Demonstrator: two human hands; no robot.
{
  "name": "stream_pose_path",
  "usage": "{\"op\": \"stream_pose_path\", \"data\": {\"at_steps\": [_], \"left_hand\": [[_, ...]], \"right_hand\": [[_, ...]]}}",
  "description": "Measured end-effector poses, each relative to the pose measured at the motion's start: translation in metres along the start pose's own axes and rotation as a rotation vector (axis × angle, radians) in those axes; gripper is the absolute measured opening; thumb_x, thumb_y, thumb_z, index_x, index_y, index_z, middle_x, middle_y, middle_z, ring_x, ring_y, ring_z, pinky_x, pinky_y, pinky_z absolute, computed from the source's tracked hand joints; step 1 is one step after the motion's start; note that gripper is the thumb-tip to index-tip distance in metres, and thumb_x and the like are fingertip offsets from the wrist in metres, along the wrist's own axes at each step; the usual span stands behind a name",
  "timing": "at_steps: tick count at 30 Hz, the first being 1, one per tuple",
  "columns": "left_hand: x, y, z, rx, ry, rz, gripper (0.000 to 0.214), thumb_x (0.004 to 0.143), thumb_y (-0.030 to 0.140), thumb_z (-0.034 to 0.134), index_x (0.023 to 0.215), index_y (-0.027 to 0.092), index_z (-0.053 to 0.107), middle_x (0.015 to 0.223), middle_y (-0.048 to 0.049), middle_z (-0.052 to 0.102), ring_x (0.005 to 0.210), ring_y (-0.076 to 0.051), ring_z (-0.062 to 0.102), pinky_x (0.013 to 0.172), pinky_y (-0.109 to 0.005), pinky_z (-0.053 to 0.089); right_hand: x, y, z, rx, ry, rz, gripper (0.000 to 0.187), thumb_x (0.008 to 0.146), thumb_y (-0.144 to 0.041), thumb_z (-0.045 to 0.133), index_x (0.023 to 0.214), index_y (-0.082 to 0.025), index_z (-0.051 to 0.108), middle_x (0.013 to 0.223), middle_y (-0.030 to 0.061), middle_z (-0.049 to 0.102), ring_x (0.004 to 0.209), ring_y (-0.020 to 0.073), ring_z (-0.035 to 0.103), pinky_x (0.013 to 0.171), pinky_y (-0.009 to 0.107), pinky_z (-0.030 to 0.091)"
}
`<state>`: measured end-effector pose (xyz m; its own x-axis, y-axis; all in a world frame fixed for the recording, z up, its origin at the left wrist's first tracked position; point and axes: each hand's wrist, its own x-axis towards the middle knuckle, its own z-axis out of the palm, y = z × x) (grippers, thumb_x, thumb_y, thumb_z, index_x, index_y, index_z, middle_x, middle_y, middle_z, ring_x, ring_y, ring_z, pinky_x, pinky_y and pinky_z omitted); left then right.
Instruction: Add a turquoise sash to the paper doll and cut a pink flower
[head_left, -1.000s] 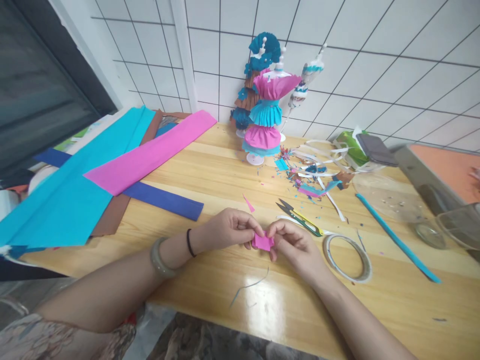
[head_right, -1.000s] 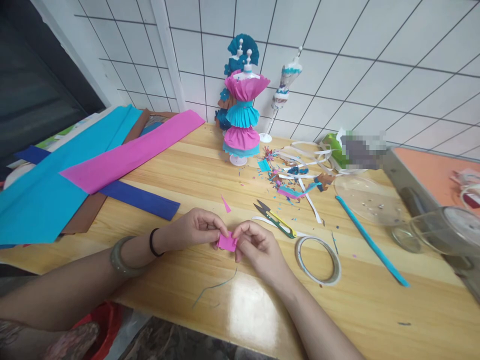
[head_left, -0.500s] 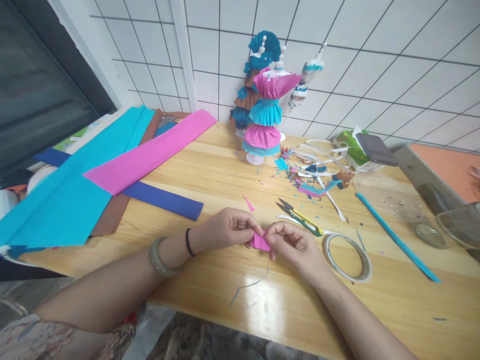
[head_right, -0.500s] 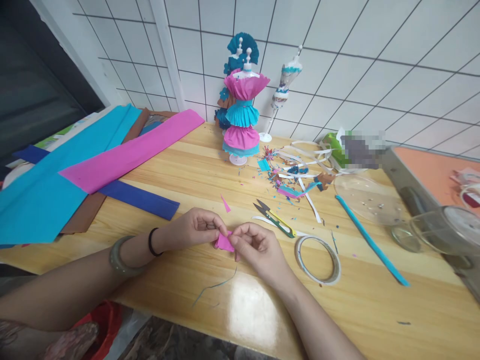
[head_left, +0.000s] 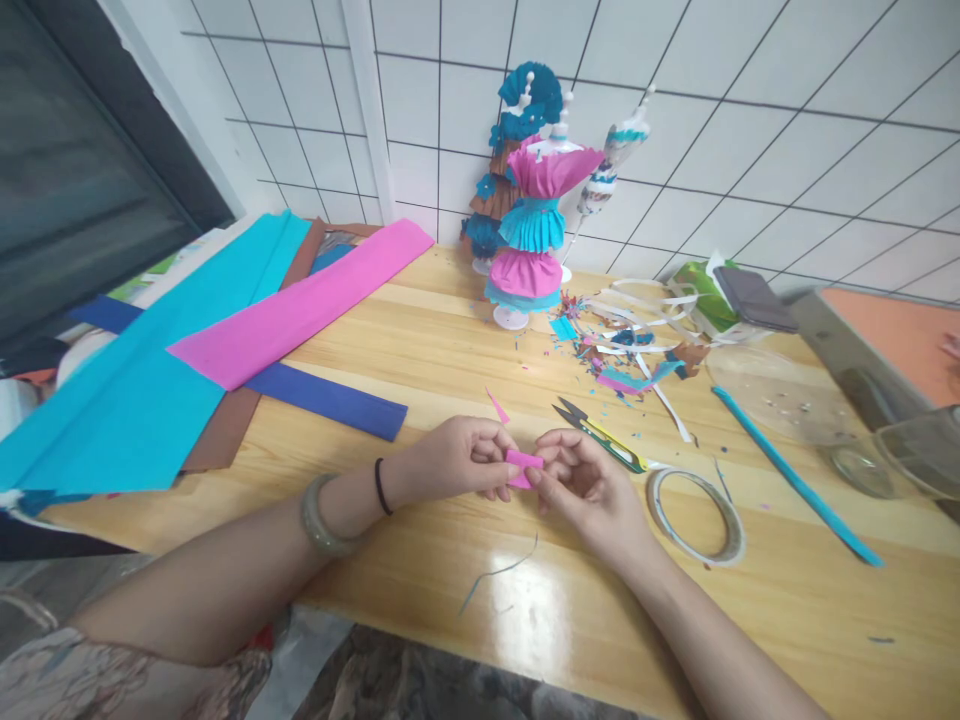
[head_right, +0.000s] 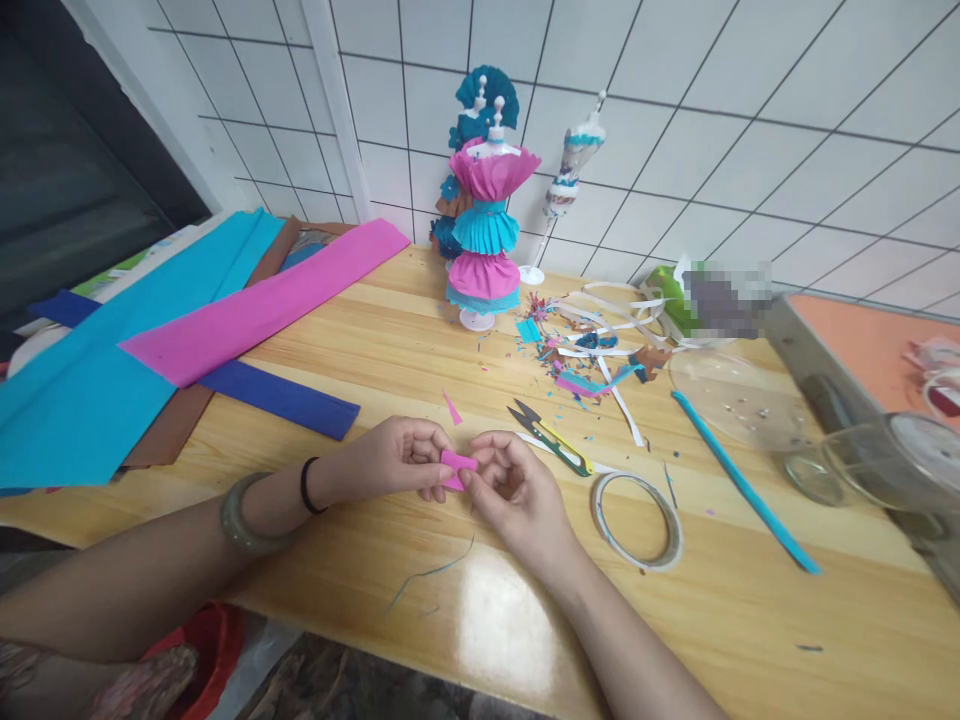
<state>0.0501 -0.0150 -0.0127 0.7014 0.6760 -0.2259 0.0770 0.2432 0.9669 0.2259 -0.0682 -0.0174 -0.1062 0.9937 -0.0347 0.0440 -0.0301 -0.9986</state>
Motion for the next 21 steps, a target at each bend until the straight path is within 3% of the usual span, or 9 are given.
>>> {"op": "stream_pose_path", "data": {"at_steps": [5, 8, 12, 21], "left_hand": [[0.0003, -0.0003, 0.0006, -0.013, 0.024, -0.006, 0.026, 0.068, 0.033, 0.069, 0.075, 0.011, 0.056, 0.057, -0.0023, 0.063, 0.053, -0.009, 0.060, 0.055, -0.021, 0.049], [0.0003, -0.0021, 0.0004, 0.018, 0.013, -0.012, 0.023, 0.069, 0.030, 0.067, 0.077, 0.011, 0.056, 0.059, -0.0033, 0.064, 0.055, -0.010, 0.061, 0.057, -0.022, 0.050], [-0.0002, -0.0059, 0.0005, 0.088, 0.004, -0.008, 0.022, 0.071, 0.029, 0.065, 0.078, 0.011, 0.056, 0.061, -0.0046, 0.065, 0.058, -0.012, 0.062, 0.057, -0.022, 0.050], [0.0000, -0.0042, -0.0006, 0.113, -0.014, 0.067, 0.027, 0.081, 0.037, 0.054, 0.076, 0.011, 0.058, 0.063, -0.0032, 0.062, 0.057, -0.008, 0.058, 0.057, -0.019, 0.048]], "right_hand": [[-0.0004, -0.0021, -0.0004, -0.044, -0.024, 0.041, 0.030, 0.075, -0.037, 0.066, 0.097, -0.019, 0.056, 0.070, -0.0004, 0.059, 0.052, 0.0098, 0.051, 0.050, 0.022, 0.042], [-0.0001, -0.0032, -0.0003, -0.083, -0.053, 0.077, 0.022, 0.078, -0.038, 0.062, 0.084, -0.017, 0.061, 0.063, -0.0005, 0.059, 0.051, 0.0095, 0.051, 0.050, 0.022, 0.041], [0.0006, -0.0021, -0.0010, -0.115, -0.047, 0.083, 0.026, 0.078, -0.040, 0.061, 0.069, -0.016, 0.061, 0.056, -0.0009, 0.057, 0.048, 0.0094, 0.050, 0.049, 0.022, 0.039], [0.0029, -0.0010, -0.0014, -0.093, -0.049, 0.104, 0.027, 0.077, -0.041, 0.062, 0.071, -0.015, 0.061, 0.055, -0.0012, 0.057, 0.047, 0.0085, 0.048, 0.048, 0.021, 0.038]]}}
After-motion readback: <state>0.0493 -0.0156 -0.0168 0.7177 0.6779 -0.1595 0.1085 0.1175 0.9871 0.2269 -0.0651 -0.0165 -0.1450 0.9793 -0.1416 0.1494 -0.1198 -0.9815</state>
